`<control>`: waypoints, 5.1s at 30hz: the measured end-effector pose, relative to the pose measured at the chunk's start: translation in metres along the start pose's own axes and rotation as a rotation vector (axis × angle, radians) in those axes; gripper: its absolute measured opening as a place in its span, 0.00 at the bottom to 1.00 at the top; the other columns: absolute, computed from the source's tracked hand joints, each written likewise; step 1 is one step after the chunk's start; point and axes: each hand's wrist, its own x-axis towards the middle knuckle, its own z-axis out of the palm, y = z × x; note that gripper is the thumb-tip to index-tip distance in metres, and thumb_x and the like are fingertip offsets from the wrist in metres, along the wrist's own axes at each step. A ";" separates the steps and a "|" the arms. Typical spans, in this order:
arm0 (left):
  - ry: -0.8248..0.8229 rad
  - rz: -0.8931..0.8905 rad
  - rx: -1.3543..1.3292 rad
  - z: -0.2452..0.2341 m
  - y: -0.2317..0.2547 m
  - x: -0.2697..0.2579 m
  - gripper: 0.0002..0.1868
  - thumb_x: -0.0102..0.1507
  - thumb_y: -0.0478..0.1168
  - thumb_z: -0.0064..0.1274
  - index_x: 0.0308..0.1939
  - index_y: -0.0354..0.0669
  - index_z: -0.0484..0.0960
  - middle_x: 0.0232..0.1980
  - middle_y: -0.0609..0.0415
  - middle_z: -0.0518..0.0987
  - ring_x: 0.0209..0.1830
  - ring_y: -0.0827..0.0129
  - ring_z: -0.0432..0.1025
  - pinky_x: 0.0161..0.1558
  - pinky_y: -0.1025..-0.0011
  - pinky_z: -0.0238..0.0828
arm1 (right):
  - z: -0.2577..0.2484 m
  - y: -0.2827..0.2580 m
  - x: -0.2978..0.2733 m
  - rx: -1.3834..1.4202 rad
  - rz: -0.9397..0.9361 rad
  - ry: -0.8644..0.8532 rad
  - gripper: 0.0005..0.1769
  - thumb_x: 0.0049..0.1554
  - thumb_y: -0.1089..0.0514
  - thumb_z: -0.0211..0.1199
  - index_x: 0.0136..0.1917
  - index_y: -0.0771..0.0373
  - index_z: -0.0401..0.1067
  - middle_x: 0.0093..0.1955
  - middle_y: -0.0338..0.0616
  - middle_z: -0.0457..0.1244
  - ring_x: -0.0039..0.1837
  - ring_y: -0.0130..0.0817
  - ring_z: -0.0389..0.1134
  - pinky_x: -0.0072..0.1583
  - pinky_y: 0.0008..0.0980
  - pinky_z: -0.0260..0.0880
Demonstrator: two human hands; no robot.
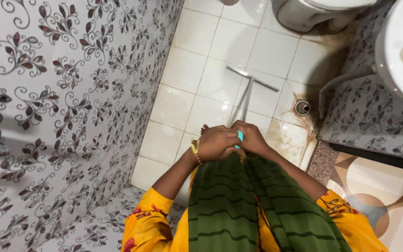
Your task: The person uses a squeegee to push water across a tiled floor toward a drain in a small room.
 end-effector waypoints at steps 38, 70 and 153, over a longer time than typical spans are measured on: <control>0.676 0.278 -0.103 0.029 -0.004 0.043 0.15 0.57 0.28 0.63 0.23 0.38 0.70 0.41 0.45 0.80 0.44 0.53 0.77 0.46 0.60 0.72 | 0.049 0.076 0.021 0.239 -0.438 0.186 0.10 0.57 0.56 0.64 0.49 0.62 0.70 0.52 0.44 0.66 0.58 0.43 0.69 0.61 0.44 0.70; 0.560 0.350 -0.112 0.013 0.016 0.076 0.11 0.60 0.40 0.65 0.27 0.42 0.79 0.29 0.55 0.77 0.36 0.59 0.78 0.45 0.59 0.71 | 0.034 0.140 0.017 0.385 -0.270 0.191 0.08 0.63 0.55 0.54 0.42 0.57 0.67 0.42 0.38 0.59 0.46 0.35 0.61 0.55 0.39 0.63; 0.209 0.073 0.141 0.094 -0.213 0.069 0.25 0.61 0.46 0.52 0.63 0.45 0.76 0.64 0.42 0.74 0.65 0.48 0.69 0.69 0.52 0.63 | 0.020 0.198 0.139 -0.106 -0.004 -0.233 0.27 0.48 0.58 0.68 0.61 0.63 0.72 0.64 0.48 0.66 0.66 0.40 0.66 0.64 0.34 0.69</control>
